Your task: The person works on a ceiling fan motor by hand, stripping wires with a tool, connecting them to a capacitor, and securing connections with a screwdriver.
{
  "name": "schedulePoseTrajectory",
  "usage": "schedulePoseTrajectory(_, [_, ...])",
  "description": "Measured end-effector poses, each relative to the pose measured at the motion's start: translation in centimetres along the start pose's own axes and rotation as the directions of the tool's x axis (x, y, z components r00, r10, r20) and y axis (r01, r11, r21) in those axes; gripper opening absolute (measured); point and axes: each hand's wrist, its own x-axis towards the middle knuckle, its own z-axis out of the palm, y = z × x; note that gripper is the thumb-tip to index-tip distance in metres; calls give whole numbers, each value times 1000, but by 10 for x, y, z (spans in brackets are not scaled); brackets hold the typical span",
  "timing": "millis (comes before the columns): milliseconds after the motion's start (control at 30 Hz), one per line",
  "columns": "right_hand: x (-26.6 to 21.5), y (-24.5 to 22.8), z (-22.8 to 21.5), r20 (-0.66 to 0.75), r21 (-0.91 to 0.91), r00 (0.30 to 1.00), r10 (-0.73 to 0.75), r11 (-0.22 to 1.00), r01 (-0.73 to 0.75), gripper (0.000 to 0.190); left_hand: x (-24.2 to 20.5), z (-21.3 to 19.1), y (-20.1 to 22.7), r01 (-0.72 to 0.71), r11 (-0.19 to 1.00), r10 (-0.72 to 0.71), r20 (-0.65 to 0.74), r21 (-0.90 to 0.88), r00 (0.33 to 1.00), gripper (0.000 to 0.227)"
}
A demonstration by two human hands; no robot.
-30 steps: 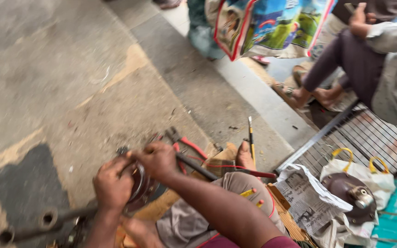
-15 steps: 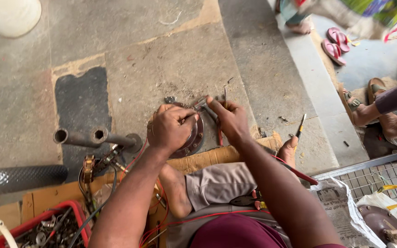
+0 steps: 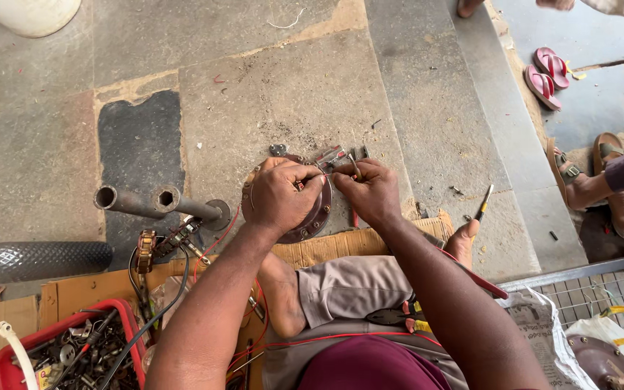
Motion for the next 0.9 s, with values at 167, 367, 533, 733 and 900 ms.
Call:
schedulePoseTrajectory(167, [1, 0, 14, -90, -2, 994, -58, 998, 58, 14, 1, 0, -1, -33, 999, 33, -21, 9, 999, 10])
schedulePoseTrajectory(367, [0, -9, 36, -239, -31, 969, -64, 998, 58, 13, -1, 0, -5, -17, 1000, 17, -7, -26, 1000, 10])
schedulePoseTrajectory(533, [-7, -11, 13, 41, 456, 947, 319, 837, -302, 15, 0, 1, -7, -30, 999, 29, -30, -21, 999, 11])
schedulePoseTrajectory(733, [-2, -6, 8, 406, 766, 836, 368, 362, -531, 16, -2, -4, -5, -5, 996, 6, 12, -84, 1000, 10])
schedulePoseTrajectory(900, [1, -2, 6, 433, 770, 835, 339, 344, -538, 16, 0, -5, -9, -70, 990, 70, -1, -120, 998, 11])
